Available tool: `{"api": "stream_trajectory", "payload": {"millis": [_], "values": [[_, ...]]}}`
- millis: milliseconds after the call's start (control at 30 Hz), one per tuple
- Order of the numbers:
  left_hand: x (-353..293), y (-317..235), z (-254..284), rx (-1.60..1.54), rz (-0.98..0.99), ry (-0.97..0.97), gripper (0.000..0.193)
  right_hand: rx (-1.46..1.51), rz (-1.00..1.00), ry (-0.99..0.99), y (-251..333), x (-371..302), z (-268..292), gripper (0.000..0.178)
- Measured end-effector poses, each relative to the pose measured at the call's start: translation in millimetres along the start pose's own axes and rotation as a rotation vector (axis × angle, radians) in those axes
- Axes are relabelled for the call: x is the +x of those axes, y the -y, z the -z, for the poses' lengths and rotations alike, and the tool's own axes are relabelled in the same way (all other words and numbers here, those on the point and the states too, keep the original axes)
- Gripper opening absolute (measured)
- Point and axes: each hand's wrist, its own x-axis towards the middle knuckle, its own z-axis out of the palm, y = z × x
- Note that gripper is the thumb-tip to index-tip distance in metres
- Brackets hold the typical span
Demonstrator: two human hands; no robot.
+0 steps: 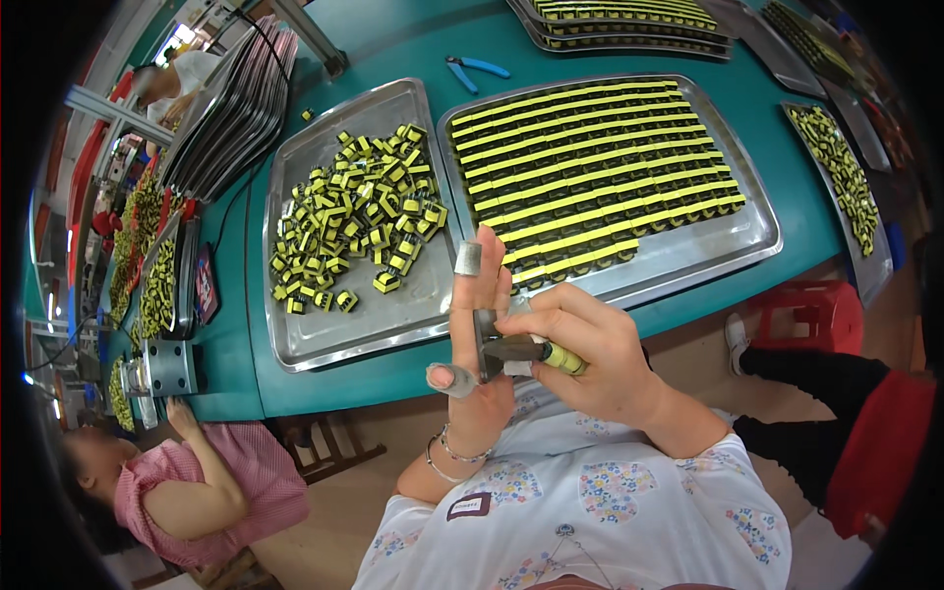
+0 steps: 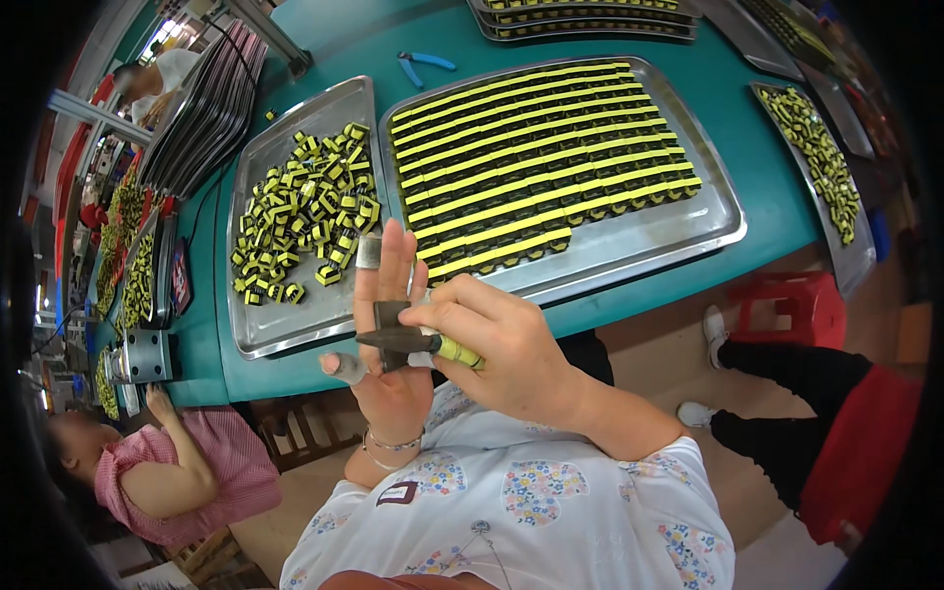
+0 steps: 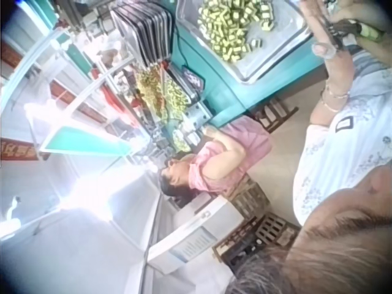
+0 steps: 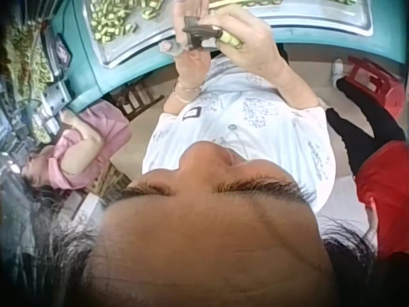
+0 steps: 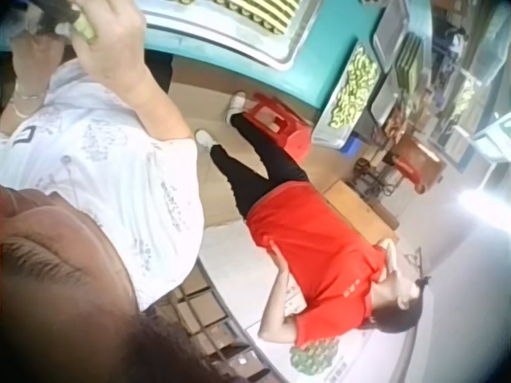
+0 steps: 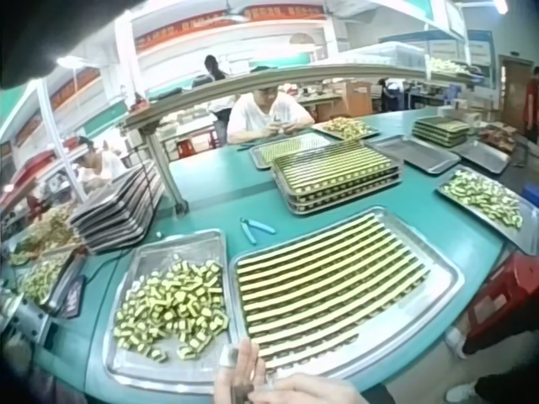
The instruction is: Assembling and processing small electronic components using hand tools at a factory workbench.
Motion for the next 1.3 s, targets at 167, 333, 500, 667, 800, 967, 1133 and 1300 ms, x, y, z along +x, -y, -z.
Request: {"api": "stream_trajectory", "payload": {"millis": [167,333,500,667,800,967,1133,1300], "values": [[1,4,6,-0.013,-0.005,0.076,0.113,0.097,-0.057,-0.028,-8,0,1,0.039],[1,4,6,0.034,0.032,0.105,0.112,0.142,-0.028,-0.033,-13,-1,0,0.037],[-1,1,6,0.026,0.087,0.096,0.114,0.099,-0.026,-0.012,-7,-4,-1,0.037],[0,5,10,0.007,0.067,0.121,0.111,0.211,-0.069,-0.071,-16,-6,-7,0.034],[-1,2,8,0.081,0.065,0.131,0.114,0.222,-0.046,-0.094,-16,-5,-10,0.031],[0,6,-6,0.176,-0.05,-0.117,0.116,0.178,0.025,-0.126,-17,-8,-13,0.031],[0,1,3,0.11,0.106,0.016,0.131,0.242,-0.04,0.001,-19,-5,-2,0.034],[-2,-3,4,-0.079,0.236,0.111,0.111,0.115,-0.017,0.017,-12,-3,-2,0.04]]}}
